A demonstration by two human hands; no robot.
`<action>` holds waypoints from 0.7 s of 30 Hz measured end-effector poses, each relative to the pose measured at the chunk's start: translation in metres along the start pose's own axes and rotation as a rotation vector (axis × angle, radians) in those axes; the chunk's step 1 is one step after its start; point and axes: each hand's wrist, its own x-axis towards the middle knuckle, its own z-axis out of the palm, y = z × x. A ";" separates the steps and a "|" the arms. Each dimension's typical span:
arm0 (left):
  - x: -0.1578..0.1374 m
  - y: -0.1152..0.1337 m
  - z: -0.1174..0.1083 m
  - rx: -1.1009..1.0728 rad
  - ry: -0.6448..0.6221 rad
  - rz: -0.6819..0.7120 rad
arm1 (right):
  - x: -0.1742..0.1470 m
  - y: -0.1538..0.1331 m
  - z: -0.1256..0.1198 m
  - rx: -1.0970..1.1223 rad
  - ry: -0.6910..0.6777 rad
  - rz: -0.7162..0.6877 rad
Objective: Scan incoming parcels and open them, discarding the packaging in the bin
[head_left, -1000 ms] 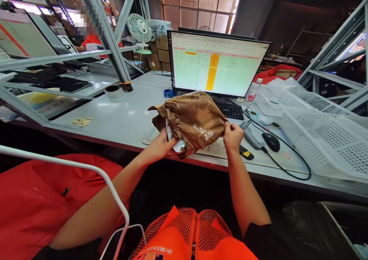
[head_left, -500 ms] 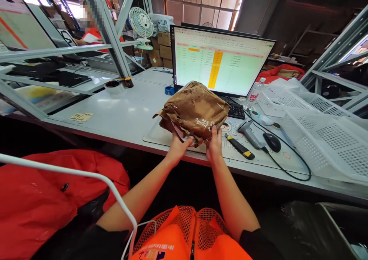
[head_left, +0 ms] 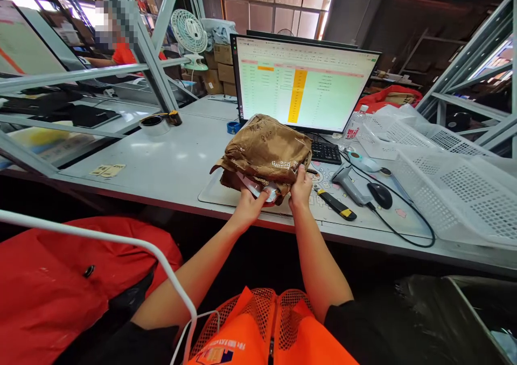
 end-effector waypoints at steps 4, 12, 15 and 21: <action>-0.006 -0.009 -0.011 0.014 0.107 -0.005 | 0.013 -0.005 -0.017 -0.269 -0.021 -0.075; -0.008 -0.029 -0.009 0.167 0.119 0.191 | 0.027 -0.014 -0.052 -0.444 -0.252 -0.082; -0.007 -0.031 -0.007 0.206 0.074 0.190 | 0.029 -0.019 -0.057 -0.584 -0.233 -0.201; -0.006 -0.018 -0.019 0.279 0.089 0.069 | 0.051 -0.029 -0.049 -0.892 -0.236 -0.268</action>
